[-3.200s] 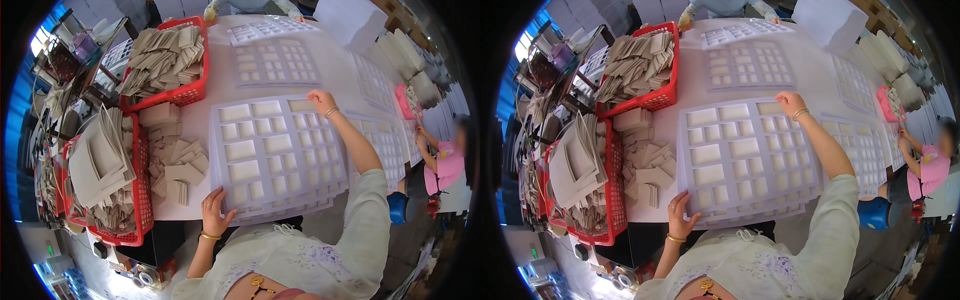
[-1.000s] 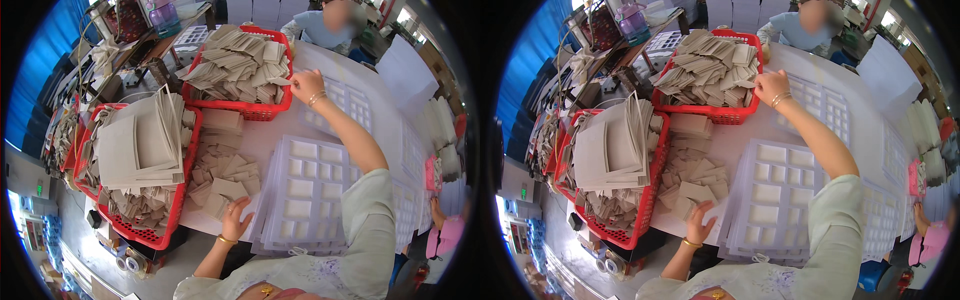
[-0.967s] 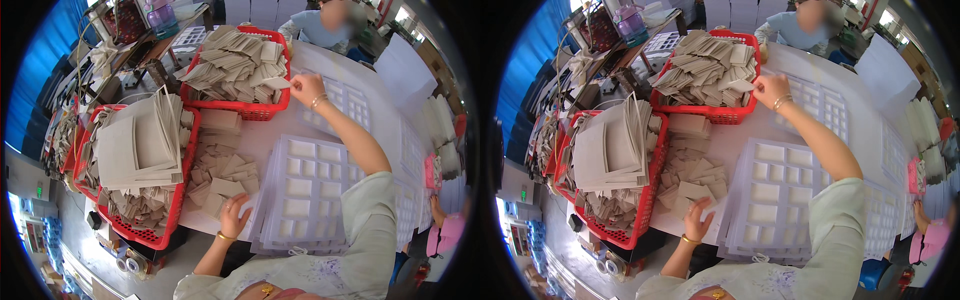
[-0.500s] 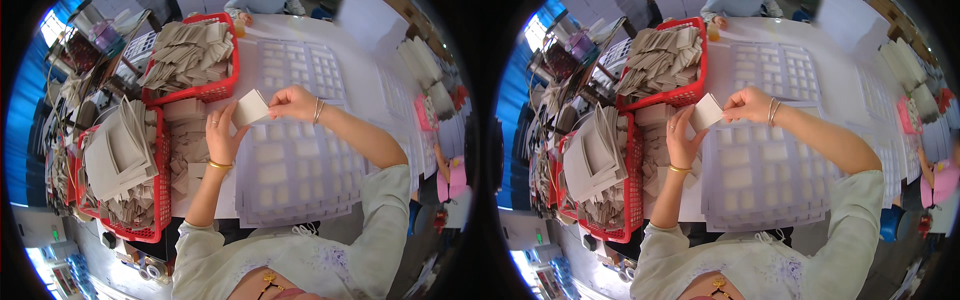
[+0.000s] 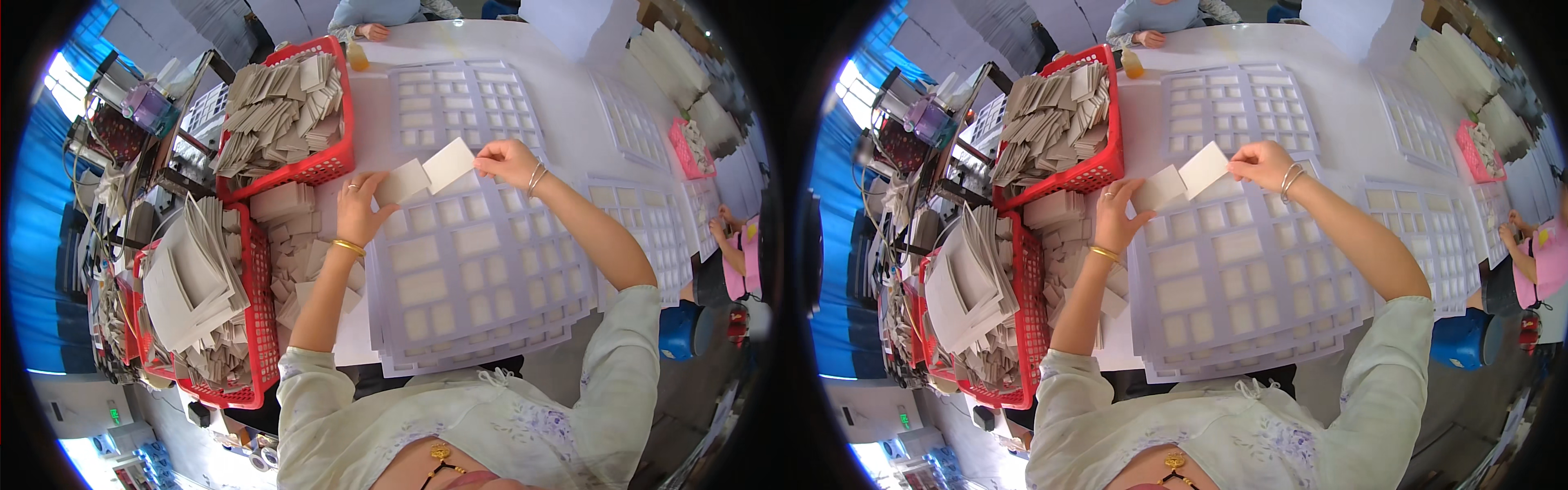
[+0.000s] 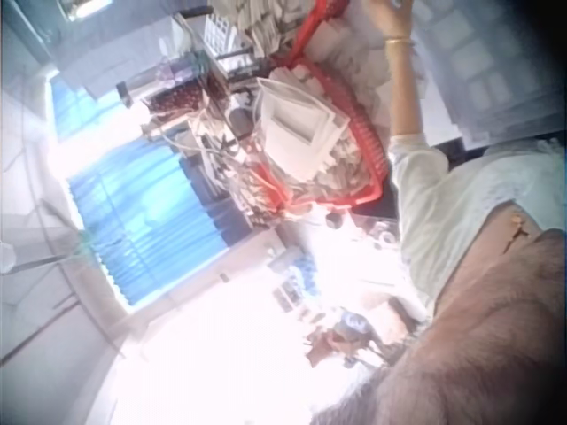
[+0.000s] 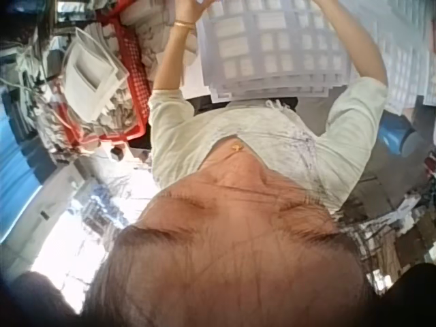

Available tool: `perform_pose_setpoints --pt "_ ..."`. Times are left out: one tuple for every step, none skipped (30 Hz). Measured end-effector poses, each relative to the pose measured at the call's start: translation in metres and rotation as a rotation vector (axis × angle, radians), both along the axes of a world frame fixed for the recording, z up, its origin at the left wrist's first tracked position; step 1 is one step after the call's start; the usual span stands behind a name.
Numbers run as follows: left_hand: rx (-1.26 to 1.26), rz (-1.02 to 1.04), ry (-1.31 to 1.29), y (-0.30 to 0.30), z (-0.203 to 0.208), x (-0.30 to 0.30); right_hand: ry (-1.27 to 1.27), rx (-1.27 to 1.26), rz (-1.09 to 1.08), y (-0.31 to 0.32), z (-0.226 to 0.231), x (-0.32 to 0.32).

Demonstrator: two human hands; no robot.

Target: Insert small cardstock dividers or spacers into structured trays in a packaging factory.

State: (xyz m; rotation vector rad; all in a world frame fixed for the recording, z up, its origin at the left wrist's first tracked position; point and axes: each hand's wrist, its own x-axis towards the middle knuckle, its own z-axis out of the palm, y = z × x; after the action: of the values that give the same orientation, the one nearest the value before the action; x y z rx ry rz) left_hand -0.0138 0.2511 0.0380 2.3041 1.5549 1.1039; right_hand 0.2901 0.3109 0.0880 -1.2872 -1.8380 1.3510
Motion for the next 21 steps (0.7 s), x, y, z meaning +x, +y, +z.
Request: perform_pose_setpoints --pt "-0.014 0.036 0.122 0.004 -0.005 -0.002 -0.005 -0.024 -0.073 0.005 -0.009 0.01" --pt "-0.014 0.032 0.125 0.008 -0.01 -0.004 -0.009 -0.049 -0.146 0.008 -0.018 0.019" --pt "-0.069 0.034 0.21 0.01 -0.015 -0.008 -0.006 -0.051 -0.142 0.01 -0.027 0.023" --pt "-0.123 0.032 0.296 0.013 -0.018 -0.011 0.01 -0.08 -0.183 0.012 -0.035 0.029" --pt "-0.125 0.032 0.298 0.016 -0.021 -0.012 0.025 -0.109 -0.223 0.013 -0.041 0.032" --pt "-0.148 0.013 0.333 0.018 -0.022 -0.012 0.026 -0.111 -0.226 0.013 -0.045 0.035" --pt "-0.171 -0.005 0.367 0.021 -0.023 -0.012 0.019 -0.114 -0.246 0.013 -0.049 0.037" --pt "-0.172 -0.007 0.367 0.024 -0.023 -0.012 0.011 -0.118 -0.265 0.012 -0.052 0.038" --pt "-0.217 -0.027 0.358 0.026 -0.023 -0.012 0.011 -0.119 -0.266 0.012 -0.055 0.038" --pt "-0.262 -0.047 0.349 0.029 -0.023 -0.012 0.013 -0.129 -0.263 0.012 -0.058 0.039" --pt "-0.263 -0.048 0.348 0.032 -0.024 -0.013 0.015 -0.139 -0.26 0.012 -0.06 0.039" --pt "-0.291 -0.076 0.325 0.036 -0.026 -0.015 0.014 -0.141 -0.261 0.012 -0.063 0.038" --pt "-0.319 -0.105 0.302 0.038 -0.028 -0.016 0.001 -0.149 -0.259 0.011 -0.065 0.035" --pt "-0.321 -0.105 0.301 0.039 -0.031 -0.017 -0.012 -0.156 -0.258 0.011 -0.067 0.031" --pt "-0.34 -0.119 0.295 0.039 -0.031 -0.017 -0.014 -0.158 -0.257 0.011 -0.069 0.028" --pt "-0.359 -0.133 0.29 0.039 -0.032 -0.018 -0.037 -0.16 -0.287 0.01 -0.071 0.024" --pt "-0.361 -0.131 0.288 0.037 -0.034 -0.016 -0.061 -0.163 -0.316 0.01 -0.074 0.021" --pt "-0.283 -0.082 0.26 0.032 -0.036 -0.012 -0.063 -0.164 -0.316 0.01 -0.077 0.021" --pt "-0.205 -0.032 0.232 0.028 -0.036 -0.01 -0.063 -0.151 -0.313 0.01 -0.08 0.02" --pt "-0.207 -0.031 0.23 0.025 -0.035 -0.011 -0.062 -0.139 -0.31 0.009 -0.082 0.019" --pt "-0.22 -0.011 0.213 0.022 -0.034 -0.012 -0.065 -0.14 -0.309 0.009 -0.083 0.019"
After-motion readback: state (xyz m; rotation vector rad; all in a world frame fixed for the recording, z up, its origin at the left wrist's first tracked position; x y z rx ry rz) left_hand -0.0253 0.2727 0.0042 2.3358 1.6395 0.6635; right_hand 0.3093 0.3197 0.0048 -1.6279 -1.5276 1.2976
